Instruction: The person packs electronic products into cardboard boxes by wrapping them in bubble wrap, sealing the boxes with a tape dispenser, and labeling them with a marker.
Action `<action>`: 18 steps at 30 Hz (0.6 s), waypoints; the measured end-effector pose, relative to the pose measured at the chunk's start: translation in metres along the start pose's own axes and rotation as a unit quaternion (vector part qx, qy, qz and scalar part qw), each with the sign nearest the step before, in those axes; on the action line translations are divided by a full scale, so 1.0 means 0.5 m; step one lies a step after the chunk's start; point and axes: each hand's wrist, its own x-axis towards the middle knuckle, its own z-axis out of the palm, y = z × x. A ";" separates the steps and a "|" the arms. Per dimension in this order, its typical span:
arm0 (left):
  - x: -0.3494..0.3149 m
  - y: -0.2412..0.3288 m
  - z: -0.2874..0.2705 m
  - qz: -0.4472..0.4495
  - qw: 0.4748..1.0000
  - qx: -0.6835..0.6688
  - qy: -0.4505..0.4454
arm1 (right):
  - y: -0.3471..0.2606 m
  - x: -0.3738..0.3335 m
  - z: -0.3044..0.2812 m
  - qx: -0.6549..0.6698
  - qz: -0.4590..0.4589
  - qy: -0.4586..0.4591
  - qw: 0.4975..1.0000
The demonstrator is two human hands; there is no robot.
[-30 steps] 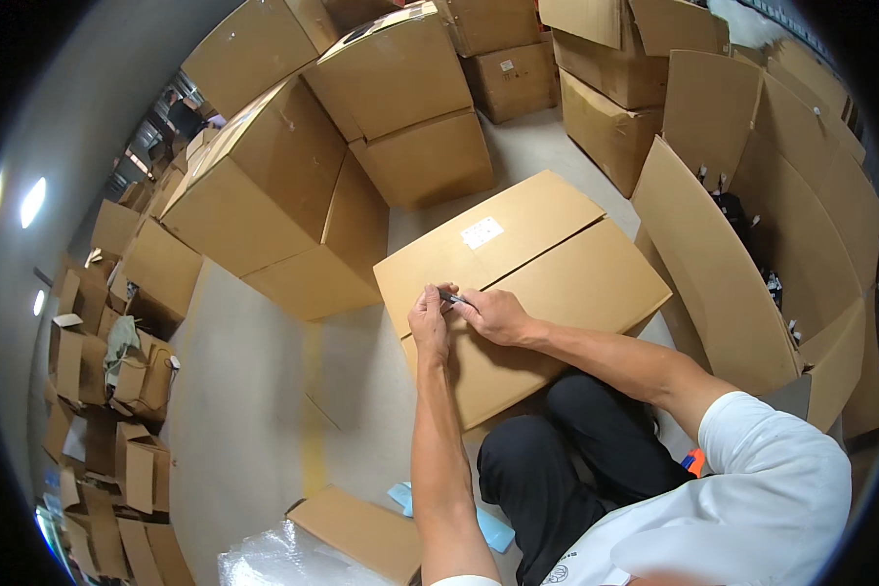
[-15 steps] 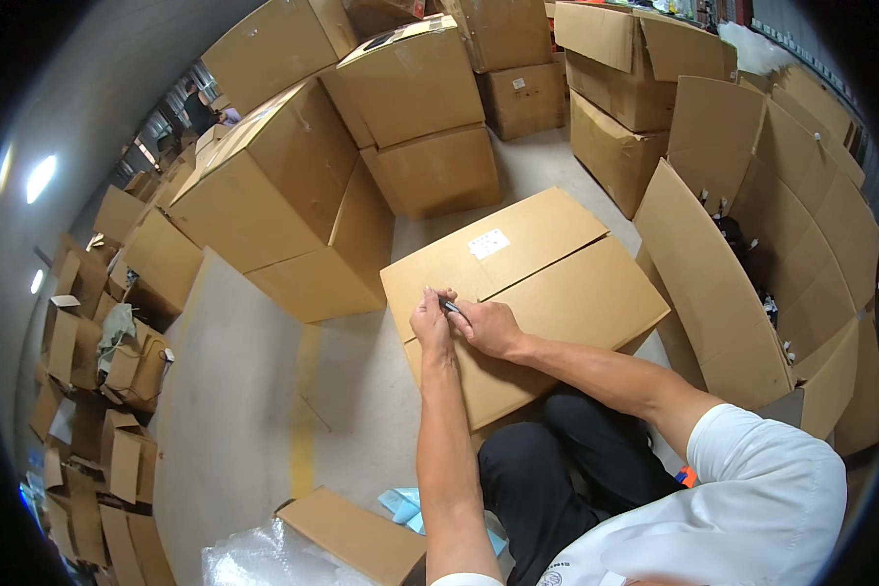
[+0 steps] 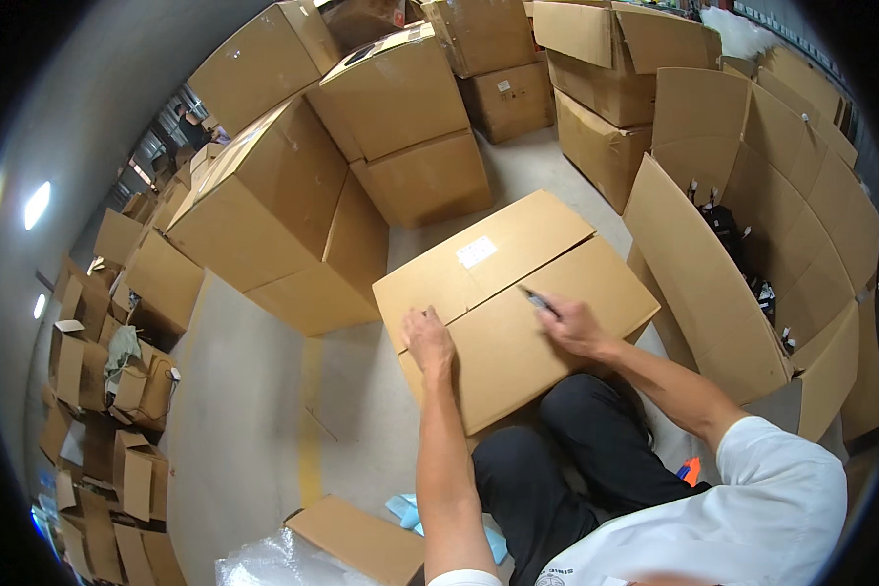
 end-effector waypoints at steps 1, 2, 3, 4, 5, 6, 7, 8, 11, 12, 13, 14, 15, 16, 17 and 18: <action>-0.002 -0.003 -0.001 -0.030 0.997 0.061 -0.029 | 0.027 -0.024 -0.044 -0.043 0.011 0.027 0.999; -0.001 -0.007 -0.006 -0.027 0.997 0.063 -0.030 | 0.063 -0.043 -0.082 -0.062 0.016 0.080 0.995; 0.003 -0.015 -0.013 -0.069 0.990 0.119 -0.007 | 0.092 -0.057 -0.109 -0.080 0.021 0.131 0.988; 0.007 -0.014 -0.021 -0.110 0.978 0.175 0.013 | 0.109 -0.067 -0.130 -0.079 0.026 0.132 0.988; 0.011 -0.017 -0.033 -0.108 0.978 0.179 0.010 | 0.127 -0.077 -0.149 -0.073 0.075 0.163 0.981; 0.016 0.015 -0.040 -0.188 0.976 0.107 -0.016 | 0.148 -0.091 -0.185 -0.077 0.128 0.199 0.969; 0.023 0.033 -0.050 -0.269 0.962 0.039 -0.039 | 0.139 -0.093 -0.194 -0.047 0.150 0.217 0.963; 0.029 0.041 -0.058 -0.264 0.963 0.043 -0.043 | 0.144 -0.089 -0.191 -0.047 0.156 0.221 0.962; 0.019 0.024 -0.062 -0.268 0.959 0.075 -0.055 | 0.169 -0.090 -0.167 -0.166 0.079 0.276 0.944; 0.013 0.013 -0.068 -0.268 0.958 0.094 -0.035 | 0.168 -0.085 -0.162 -0.160 0.087 0.277 0.944; 0.014 0.004 -0.071 -0.268 0.957 0.111 -0.015 | 0.164 -0.082 -0.159 -0.125 0.090 0.286 0.946; 0.018 -0.004 -0.072 -0.265 0.957 0.118 -0.017 | 0.161 -0.075 -0.155 -0.091 0.091 0.296 0.946; 0.015 -0.003 -0.072 -0.263 0.957 0.123 -0.019 | 0.164 -0.068 -0.154 -0.097 0.071 0.306 0.945; 0.011 -0.009 -0.074 -0.262 0.957 0.126 -0.018 | 0.167 -0.058 -0.157 -0.097 0.074 0.304 0.945; 0.009 -0.016 -0.078 -0.257 0.957 0.137 -0.014 | 0.168 -0.045 -0.160 -0.091 0.066 0.305 0.946; -0.003 -0.011 -0.073 -0.260 0.956 0.134 -0.019 | 0.177 -0.037 -0.168 -0.091 0.058 0.306 0.946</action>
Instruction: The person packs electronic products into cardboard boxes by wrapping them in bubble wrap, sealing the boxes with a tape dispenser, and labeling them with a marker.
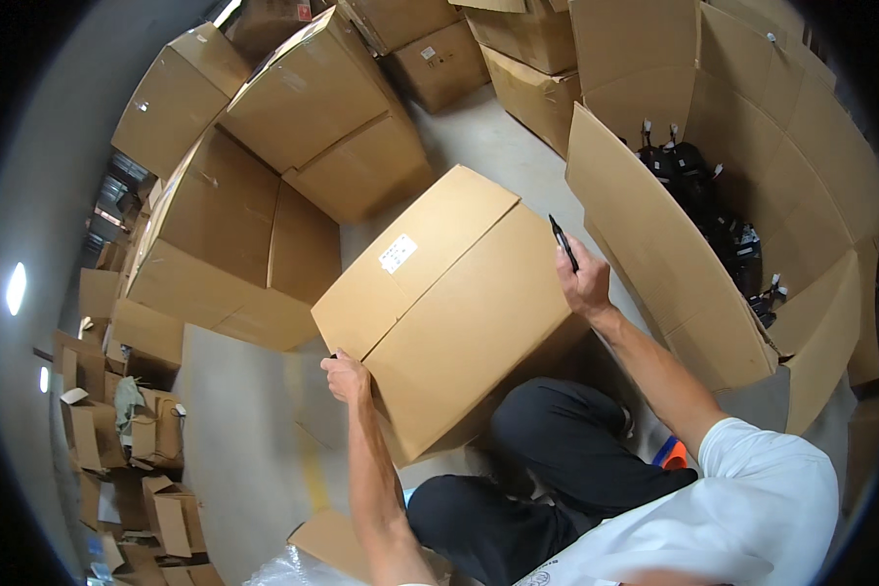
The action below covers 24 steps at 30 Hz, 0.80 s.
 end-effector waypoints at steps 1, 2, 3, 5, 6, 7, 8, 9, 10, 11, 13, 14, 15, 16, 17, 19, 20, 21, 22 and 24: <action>-0.021 0.011 0.006 0.004 1.000 0.010 0.004 | 0.025 0.010 -0.010 -0.022 0.044 -0.042 0.998; -0.040 0.019 0.009 0.008 1.000 0.019 0.008 | 0.041 0.013 -0.015 -0.034 0.039 -0.043 0.998; -0.051 0.028 0.011 0.012 1.000 0.007 -0.001 | 0.064 0.021 -0.017 -0.032 0.017 -0.034 0.999; -0.055 0.014 0.007 0.040 0.999 0.001 0.002 | 0.075 0.023 -0.013 -0.022 0.020 -0.054 0.998; -0.056 0.009 -0.001 0.041 0.999 -0.010 0.000 | 0.063 0.026 -0.012 -0.029 0.012 -0.050 0.998; -0.058 0.007 -0.006 0.047 0.999 -0.018 0.003 | 0.053 0.030 -0.013 -0.032 0.057 -0.070 0.995; -0.059 0.008 -0.010 0.054 0.998 -0.027 0.006 | 0.045 0.035 -0.016 -0.036 0.102 -0.088 0.990; -0.058 0.005 -0.011 0.058 0.998 -0.032 -0.001 | 0.033 0.038 -0.017 -0.044 0.101 -0.085 0.990; -0.057 0.005 -0.011 0.063 0.997 -0.040 -0.009 | 0.023 0.047 -0.016 -0.002 0.110 -0.092 0.990; -0.056 0.005 -0.010 0.069 0.996 -0.047 -0.017 | 0.013 0.051 -0.012 0.039 0.120 -0.099 0.987; -0.052 0.001 -0.009 0.074 0.995 -0.064 -0.010 | -0.027 0.060 0.017 0.045 0.066 -0.159 0.984; -0.052 -0.001 -0.005 0.076 0.994 -0.075 0.000 | -0.049 0.065 0.038 0.055 0.015 -0.220 0.974; -0.054 -0.004 -0.003 0.076 0.994 -0.071 -0.008 | -0.089 0.069 0.070 0.125 0.023 -0.225 0.966; -0.052 -0.004 -0.007 0.080 0.994 -0.073 -0.010 | -0.136 0.078 0.117 0.197 0.031 -0.226 0.954; -0.048 -0.006 -0.012 0.084 0.993 -0.076 -0.011 | -0.168 0.089 0.166 0.233 0.042 -0.238 0.942; -0.040 -0.015 -0.009 0.083 0.993 -0.082 -0.015 | -0.221 0.102 0.272 0.307 0.062 -0.255 0.915; -0.039 -0.011 -0.005 0.082 0.992 -0.092 -0.017 | -0.237 0.108 0.325 0.344 0.072 -0.261 0.899; -0.040 -0.006 -0.003 0.081 0.993 -0.088 -0.020 | -0.243 0.115 0.369 0.381 0.113 -0.275 0.875; -0.045 0.001 -0.006 0.073 0.992 -0.094 -0.030 | -0.243 0.122 0.408 0.417 0.153 -0.288 0.849; -0.048 0.008 -0.008 0.061 0.993 -0.093 -0.040 | -0.244 0.120 0.472 0.444 0.185 -0.288 0.828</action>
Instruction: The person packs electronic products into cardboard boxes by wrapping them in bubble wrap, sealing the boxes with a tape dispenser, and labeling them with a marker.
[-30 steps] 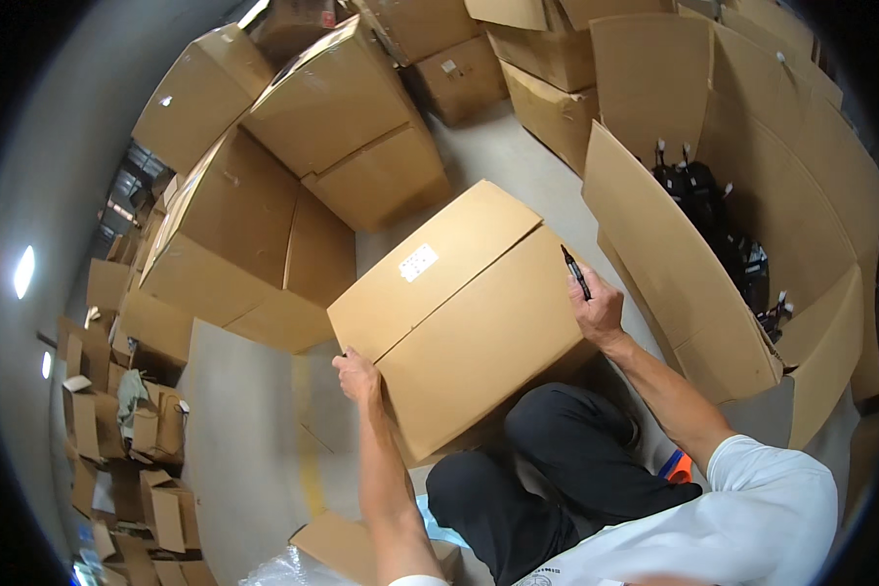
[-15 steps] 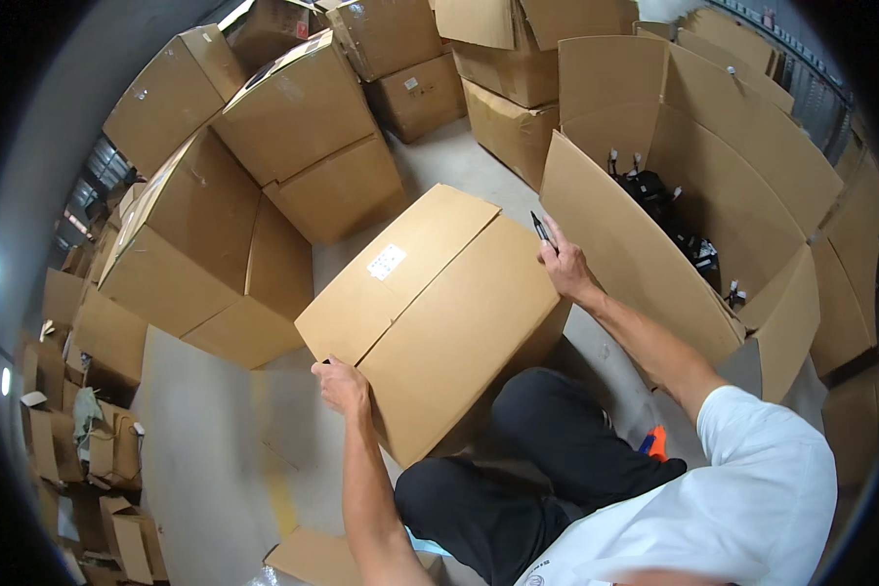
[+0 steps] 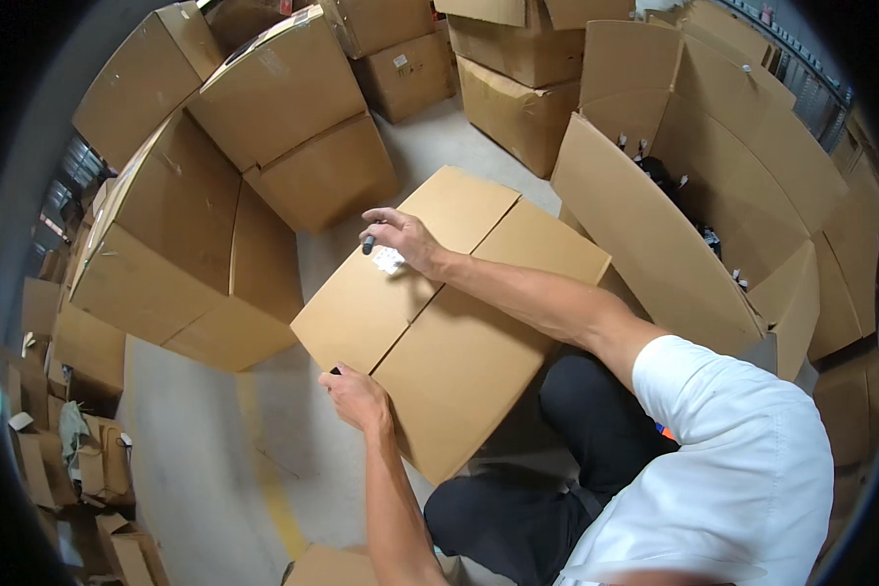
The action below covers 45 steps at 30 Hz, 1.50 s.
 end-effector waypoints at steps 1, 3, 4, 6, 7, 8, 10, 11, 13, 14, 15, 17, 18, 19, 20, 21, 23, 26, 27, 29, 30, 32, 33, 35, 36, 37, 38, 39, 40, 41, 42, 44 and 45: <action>0.001 0.001 0.001 -0.002 1.000 0.003 -0.003 | 0.020 0.008 0.013 -0.009 0.026 -0.015 1.000; -0.003 0.026 0.008 0.004 1.000 0.010 -0.014 | 0.068 0.010 0.023 0.005 0.078 -0.062 0.995; 0.001 0.016 0.001 -0.013 1.000 0.012 -0.010 | 0.081 -0.001 0.057 0.025 0.091 -0.111 0.989; 0.004 0.008 -0.005 -0.024 0.999 0.026 -0.012 | 0.110 -0.042 0.141 0.014 0.055 -0.206 0.977; 0.007 0.003 -0.010 -0.024 0.999 0.025 -0.015 | 0.120 -0.063 0.165 -0.139 -0.097 -0.213 0.962; 0.013 -0.007 -0.013 -0.027 0.999 0.026 -0.015 | 0.107 -0.077 0.183 -0.170 -0.109 -0.258 0.945; 0.013 -0.008 0.004 -0.026 0.999 0.036 -0.005 | 0.118 -0.083 0.200 -0.203 -0.164 -0.239 0.935; 0.014 -0.010 0.009 -0.023 0.999 0.039 0.005 | 0.123 -0.076 0.213 -0.213 -0.207 -0.206 0.932; 0.015 -0.005 0.019 -0.023 0.999 0.042 0.018 | 0.128 -0.059 0.223 -0.234 -0.300 -0.133 0.915; 0.015 -0.006 0.019 -0.020 0.999 0.047 0.018 | 0.131 -0.054 0.227 -0.231 -0.300 -0.128 0.916; 0.013 -0.003 0.019 -0.024 0.999 0.035 0.004 | 0.136 -0.051 0.229 -0.253 -0.284 -0.140 0.914; 0.010 0.000 0.021 -0.028 0.999 0.025 -0.011 | 0.147 -0.051 0.225 -0.274 -0.266 -0.150 0.912; 0.013 -0.003 0.019 -0.038 0.999 0.023 -0.012 | 0.142 -0.051 0.228 -0.255 -0.255 -0.146 0.921; 0.015 -0.004 0.019 -0.048 0.999 0.019 -0.013 | 0.138 -0.051 0.228 -0.237 -0.245 -0.143 0.929; 0.019 -0.003 0.021 -0.050 0.998 0.021 -0.013 | 0.134 -0.049 0.227 -0.236 -0.243 -0.144 0.930; 0.018 0.002 0.021 -0.052 0.998 0.024 -0.004 | 0.122 -0.052 0.222 -0.221 -0.220 -0.135 0.941; 0.013 0.001 0.017 -0.059 0.998 0.027 0.002 | 0.114 -0.058 0.220 -0.206 -0.192 -0.130 0.951; 0.014 0.008 0.014 -0.060 0.998 0.026 -0.001 | 0.121 -0.048 0.217 -0.231 -0.220 -0.119 0.940; 0.016 0.002 0.007 -0.059 0.998 0.023 0.001 | 0.115 -0.043 0.219 -0.241 -0.176 -0.107 0.948; 0.012 0.005 0.005 -0.071 0.997 0.005 0.007 | 0.132 -0.018 0.206 -0.222 -0.151 -0.032 0.963; 0.011 0.016 0.009 -0.054 0.999 0.004 0.001 | 0.151 0.004 0.194 -0.188 -0.171 0.029 0.967; 0.018 0.001 0.005 -0.068 0.998 -0.002 0.013 | 0.137 0.026 0.177 -0.119 0.033 0.042 0.991; 0.018 0.012 0.012 -0.050 0.999 0.012 0.005 | 0.144 0.045 0.157 -0.108 0.029 0.054 0.992; 0.020 0.022 0.006 -0.047 0.998 0.019 -0.025 | 0.152 0.050 0.156 -0.107 0.021 0.047 0.993; 0.022 0.008 0.009 -0.061 0.998 0.005 -0.019 | 0.151 0.040 0.170 -0.152 0.014 0.036 0.988; 0.024 -0.001 0.008 -0.049 0.999 0.009 -0.015 | 0.150 0.032 0.186 -0.196 0.003 0.029 0.980; 0.025 -0.009 0.009 -0.036 0.999 0.014 -0.012 | 0.151 0.020 0.208 -0.203 -0.003 0.014 0.979; 0.023 -0.009 0.007 -0.042 0.999 0.001 -0.010 | 0.159 0.006 0.224 -0.219 -0.048 -0.013 0.974; 0.021 -0.006 0.006 -0.040 0.999 0.000 -0.019 | 0.165 0.000 0.232 -0.233 -0.093 -0.040 0.967; 0.021 -0.004 0.006 -0.038 0.999 -0.001 -0.029 | 0.167 0.000 0.229 -0.266 -0.126 -0.071 0.953; 0.020 -0.006 0.004 -0.046 0.998 -0.010 -0.027 | 0.164 0.000 0.230 -0.271 -0.127 -0.082 0.951; 0.019 -0.010 0.001 -0.039 0.998 -0.034 -0.033 | 0.158 0.002 0.232 -0.250 -0.046 -0.076 0.964; 0.019 -0.008 -0.001 -0.045 0.998 -0.043 -0.031 | 0.157 0.004 0.233 -0.264 -0.041 -0.084 0.960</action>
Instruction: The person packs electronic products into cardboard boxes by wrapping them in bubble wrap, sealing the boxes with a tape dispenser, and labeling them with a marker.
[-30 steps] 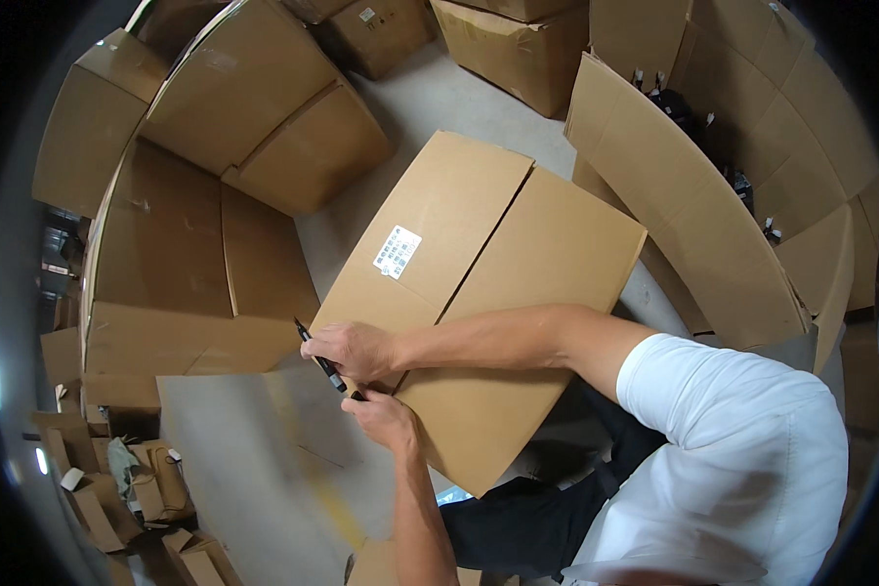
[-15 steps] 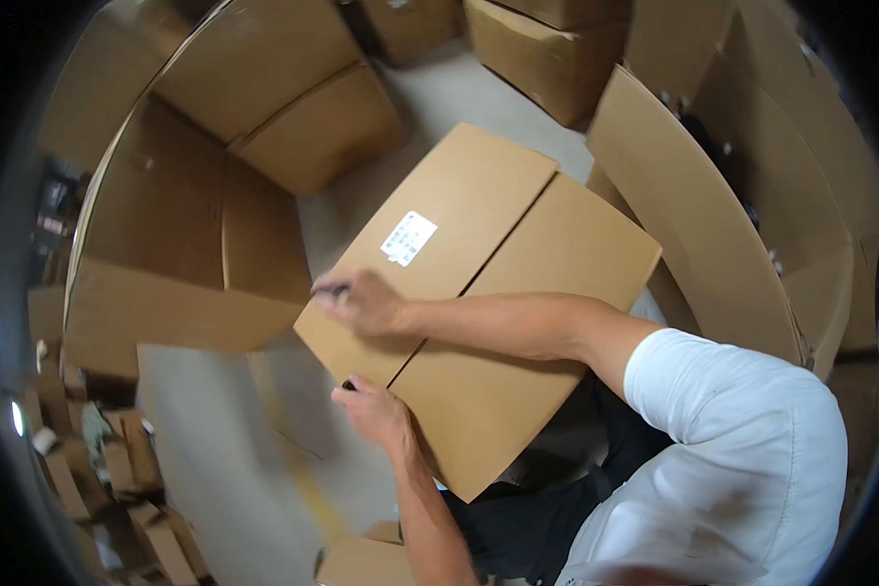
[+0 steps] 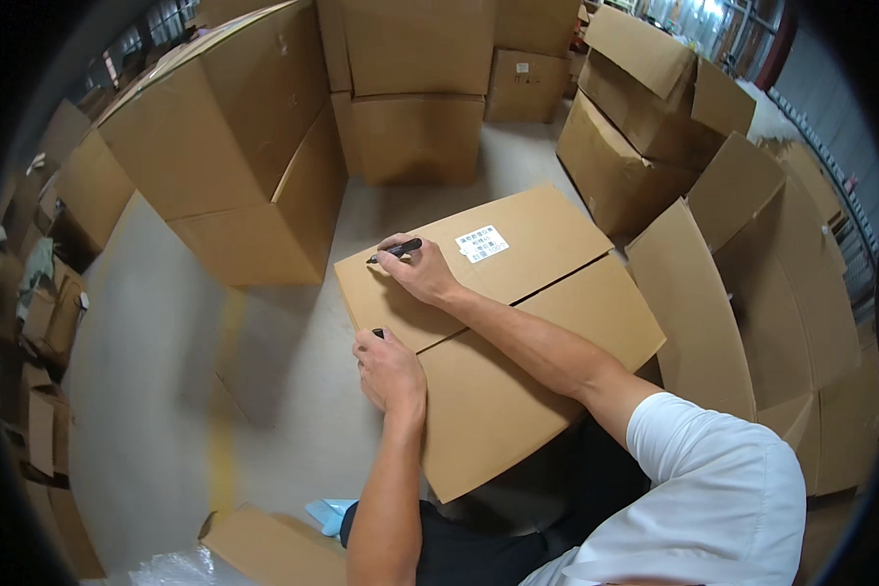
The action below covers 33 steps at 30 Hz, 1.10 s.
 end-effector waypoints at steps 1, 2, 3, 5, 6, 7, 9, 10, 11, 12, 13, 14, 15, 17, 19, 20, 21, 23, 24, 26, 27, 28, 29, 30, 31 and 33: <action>0.000 0.002 -0.002 0.000 1.000 0.005 -0.007 | 0.000 -0.001 0.000 -0.006 -0.004 -0.008 1.000; 0.000 0.003 -0.003 0.001 1.000 0.010 -0.014 | 0.001 -0.005 -0.002 -0.008 -0.019 -0.009 1.000; 0.001 0.002 -0.003 -0.005 1.000 0.004 -0.012 | 0.000 -0.007 0.000 -0.009 -0.033 -0.009 0.999; 0.002 0.001 -0.001 -0.002 1.000 0.008 -0.015 | 0.000 -0.008 0.002 -0.008 -0.039 -0.014 0.999; 0.003 0.001 0.000 -0.005 1.000 0.005 -0.014 | 0.001 -0.007 0.000 -0.004 -0.043 -0.011 0.999; 0.005 0.001 0.002 0.000 1.000 0.006 -0.012 | 0.003 -0.006 -0.001 -0.005 -0.044 -0.014 0.999; 0.007 -0.005 0.005 0.002 1.000 0.010 -0.010 | -0.002 -0.007 0.001 -0.055 -0.057 -0.015 0.997; 0.008 -0.012 0.006 0.015 1.000 0.003 0.008 | -0.010 -0.011 0.004 -0.053 -0.056 -0.017 0.997; 0.009 -0.020 0.008 0.027 0.999 -0.003 0.026 | -0.017 -0.016 0.008 -0.025 -0.025 -0.019 0.999; 0.008 -0.014 0.008 0.031 0.999 -0.003 0.023 | -0.020 -0.018 -0.003 -0.003 0.004 -0.014 1.000; 0.008 -0.008 0.008 0.029 0.999 -0.004 0.022 | -0.005 -0.014 -0.007 -0.004 0.006 -0.010 1.000; 0.007 -0.003 0.008 0.028 0.999 -0.004 0.020 | 0.007 -0.007 -0.007 -0.022 -0.014 0.011 1.000; 0.007 0.000 0.008 0.030 0.999 -0.002 0.018 | 0.010 -0.004 -0.005 -0.038 -0.035 0.030 0.998; 0.008 0.006 0.009 0.018 1.000 -0.005 0.004 | 0.019 -0.005 -0.009 -0.061 -0.053 0.032 0.996; 0.008 -0.001 0.007 0.017 1.000 -0.002 0.007 | 0.009 -0.009 -0.005 -0.078 -0.077 0.033 0.993; 0.008 -0.004 0.006 0.017 1.000 -0.001 0.008 | 0.004 -0.011 -0.003 -0.046 -0.054 0.003 0.997; 0.009 -0.003 0.007 0.018 1.000 0.000 0.007 | 0.004 -0.014 -0.004 -0.017 -0.028 -0.027 0.999; 0.009 -0.001 0.006 0.010 1.000 0.003 0.000 | 0.002 -0.020 -0.001 0.007 -0.029 -0.038 0.999; 0.009 0.000 0.005 0.012 1.000 0.004 -0.002 | 0.002 -0.021 -0.002 0.030 -0.030 -0.050 0.998; 0.008 0.003 0.003 0.009 1.000 0.010 -0.007 | 0.001 -0.019 -0.006 -0.013 -0.051 -0.034 0.998; 0.009 0.002 0.004 0.011 1.000 0.011 -0.007 | 0.004 -0.016 -0.007 -0.056 -0.074 -0.019 0.996; 0.008 0.000 0.006 0.015 1.000 0.004 0.001 | 0.006 -0.014 -0.008 -0.056 -0.074 -0.017 0.996; 0.008 -0.001 0.007 0.018 1.000 -0.003 0.009 | 0.008 -0.011 -0.010 -0.067 -0.053 0.017 0.996; 0.008 0.000 0.006 0.018 1.000 -0.002 0.008 | 0.007 -0.011 -0.009 -0.079 -0.030 0.049 0.995; 0.007 0.001 0.005 0.017 1.000 -0.001 0.006 | 0.006 -0.012 -0.008 -0.078 -0.030 0.050 0.995; 0.006 0.004 0.002 0.016 1.000 0.001 0.002 | 0.003 -0.016 -0.008 -0.060 -0.085 0.043 0.994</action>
